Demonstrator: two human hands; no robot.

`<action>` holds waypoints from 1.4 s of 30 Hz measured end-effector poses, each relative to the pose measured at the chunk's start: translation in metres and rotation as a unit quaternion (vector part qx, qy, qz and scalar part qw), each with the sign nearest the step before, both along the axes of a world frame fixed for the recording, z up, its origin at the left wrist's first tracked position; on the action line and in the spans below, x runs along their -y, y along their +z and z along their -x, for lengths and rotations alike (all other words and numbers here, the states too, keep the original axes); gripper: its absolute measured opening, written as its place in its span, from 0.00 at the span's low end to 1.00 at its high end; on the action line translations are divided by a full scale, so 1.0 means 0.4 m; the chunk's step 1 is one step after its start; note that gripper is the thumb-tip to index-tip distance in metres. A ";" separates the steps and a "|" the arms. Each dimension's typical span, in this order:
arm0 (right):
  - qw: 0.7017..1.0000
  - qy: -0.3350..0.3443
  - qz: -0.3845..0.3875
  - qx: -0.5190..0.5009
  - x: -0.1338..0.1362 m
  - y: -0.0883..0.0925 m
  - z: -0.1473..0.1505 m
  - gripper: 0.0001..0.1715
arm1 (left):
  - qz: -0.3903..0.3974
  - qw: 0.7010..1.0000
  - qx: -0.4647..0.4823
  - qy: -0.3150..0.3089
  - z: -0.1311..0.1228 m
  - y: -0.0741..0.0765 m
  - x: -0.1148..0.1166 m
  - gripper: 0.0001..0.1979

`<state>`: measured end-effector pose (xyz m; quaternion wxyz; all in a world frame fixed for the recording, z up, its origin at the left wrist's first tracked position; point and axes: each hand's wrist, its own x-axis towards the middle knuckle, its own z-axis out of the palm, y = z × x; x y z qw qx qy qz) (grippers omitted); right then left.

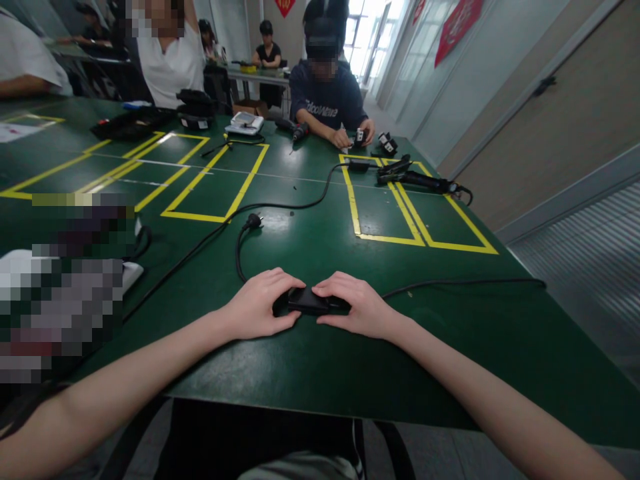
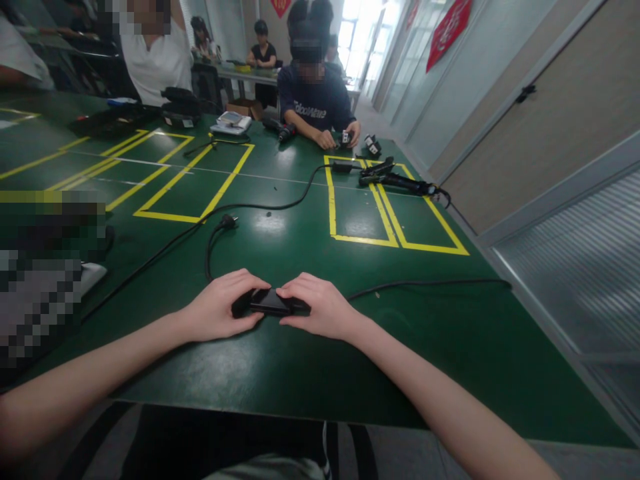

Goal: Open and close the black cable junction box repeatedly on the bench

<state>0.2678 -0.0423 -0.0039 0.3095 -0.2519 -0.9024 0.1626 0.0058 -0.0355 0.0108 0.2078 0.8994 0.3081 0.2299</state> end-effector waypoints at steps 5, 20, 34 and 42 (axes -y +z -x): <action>0.998 -0.018 -0.046 0.037 0.007 0.001 0.006 0.20 | -0.056 0.995 -0.078 0.017 -0.017 -0.011 0.008 0.19; 0.984 -0.048 -0.105 0.132 0.023 0.023 0.002 0.24 | -0.106 0.987 -0.100 -0.063 -0.006 0.004 -0.001 0.20; 0.966 -0.048 -0.221 0.127 0.022 0.023 -0.003 0.21 | 0.038 0.998 -0.042 -0.002 -0.007 0.011 -0.012 0.26; 0.962 -0.036 -0.227 0.147 0.015 0.027 -0.017 0.21 | 0.142 0.989 -0.025 0.023 -0.013 0.019 -0.010 0.19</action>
